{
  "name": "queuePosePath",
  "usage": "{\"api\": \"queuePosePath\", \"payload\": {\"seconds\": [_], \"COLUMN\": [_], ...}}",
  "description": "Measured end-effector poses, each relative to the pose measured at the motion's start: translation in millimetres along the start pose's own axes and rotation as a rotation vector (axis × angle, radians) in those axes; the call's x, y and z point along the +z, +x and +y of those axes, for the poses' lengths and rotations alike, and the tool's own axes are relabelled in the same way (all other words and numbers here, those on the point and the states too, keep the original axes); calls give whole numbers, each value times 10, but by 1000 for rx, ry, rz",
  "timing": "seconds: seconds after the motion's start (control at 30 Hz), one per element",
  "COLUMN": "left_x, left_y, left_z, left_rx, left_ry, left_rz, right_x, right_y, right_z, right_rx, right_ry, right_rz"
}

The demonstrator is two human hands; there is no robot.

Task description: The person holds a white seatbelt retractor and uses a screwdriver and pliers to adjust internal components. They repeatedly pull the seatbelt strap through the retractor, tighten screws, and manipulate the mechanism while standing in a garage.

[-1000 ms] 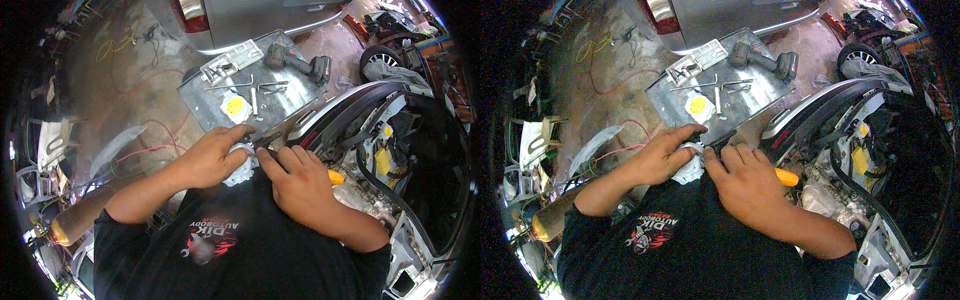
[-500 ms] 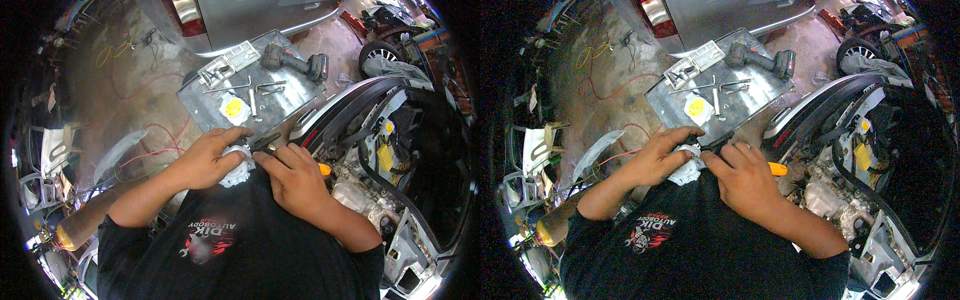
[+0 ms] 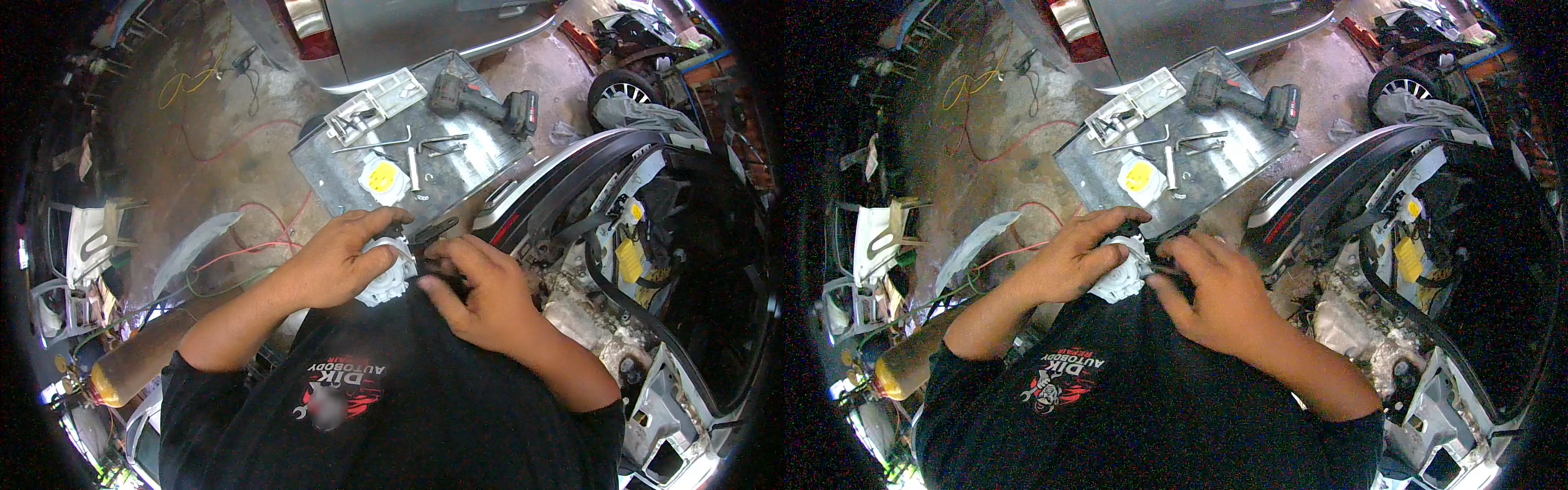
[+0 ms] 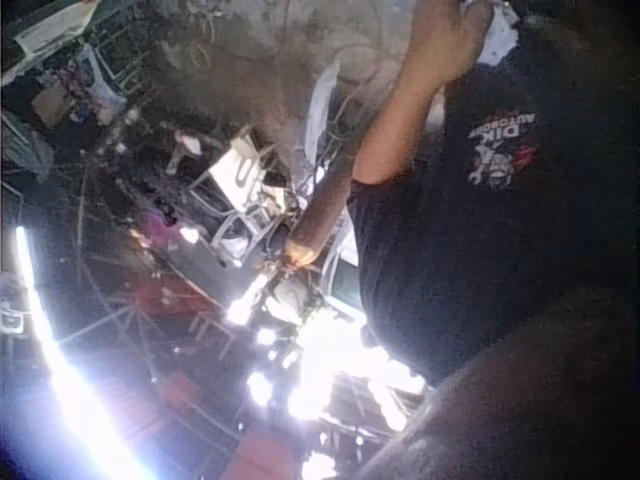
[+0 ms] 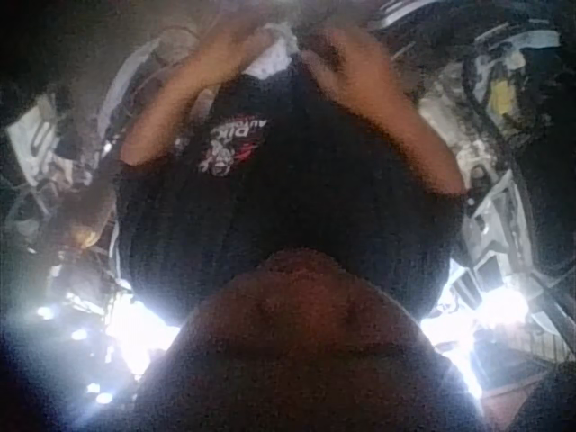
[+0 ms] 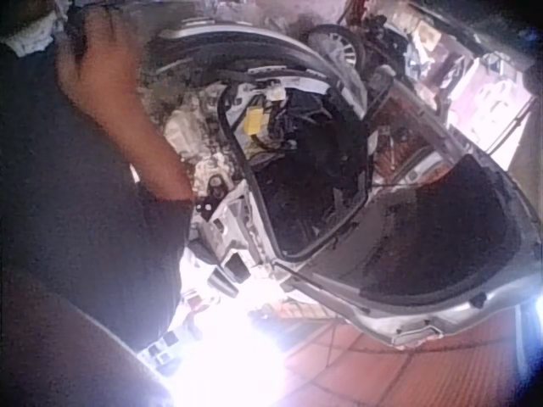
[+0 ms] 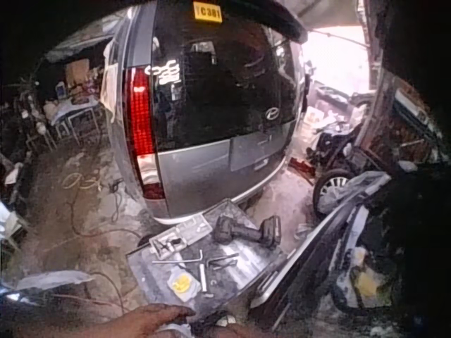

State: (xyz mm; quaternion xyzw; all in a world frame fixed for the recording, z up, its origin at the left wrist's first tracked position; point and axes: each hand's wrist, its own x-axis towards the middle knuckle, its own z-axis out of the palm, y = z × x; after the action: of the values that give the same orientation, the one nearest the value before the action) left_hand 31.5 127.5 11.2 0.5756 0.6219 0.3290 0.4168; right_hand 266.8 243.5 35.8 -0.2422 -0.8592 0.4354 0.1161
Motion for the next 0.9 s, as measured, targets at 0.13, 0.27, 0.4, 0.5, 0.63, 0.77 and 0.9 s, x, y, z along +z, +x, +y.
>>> {"api": "queuePosePath", "payload": {"seconds": [0.13,0.27,0.4,0.5,0.63,0.77,0.9], "left_x": [2,-36,-50,-108,-247,-331,-292], "left_y": [6,10,-38,-80,-70,-80,-134], "left_z": [4,7,-35,-120,-201,-249,-422], "left_rx": [7,-58,-118,-104,-80,-222,-233], "left_ry": [66,36,-33,-57,-37,-280,-401], "left_rz": [-17,-78,-111,-144,-233,-307,-325], "right_x": [43,14,-168,-234,-59,199,420], "right_y": [147,181,249,507,891,1212,1387], "right_z": [-33,-46,94,593,1705,2147,2294], "right_rx": [-77,-61,9,206,378,433,440], "right_ry": [-77,-145,13,-77,-296,-393,-307], "right_rz": [-29,-62,-127,1,121,106,59]}}
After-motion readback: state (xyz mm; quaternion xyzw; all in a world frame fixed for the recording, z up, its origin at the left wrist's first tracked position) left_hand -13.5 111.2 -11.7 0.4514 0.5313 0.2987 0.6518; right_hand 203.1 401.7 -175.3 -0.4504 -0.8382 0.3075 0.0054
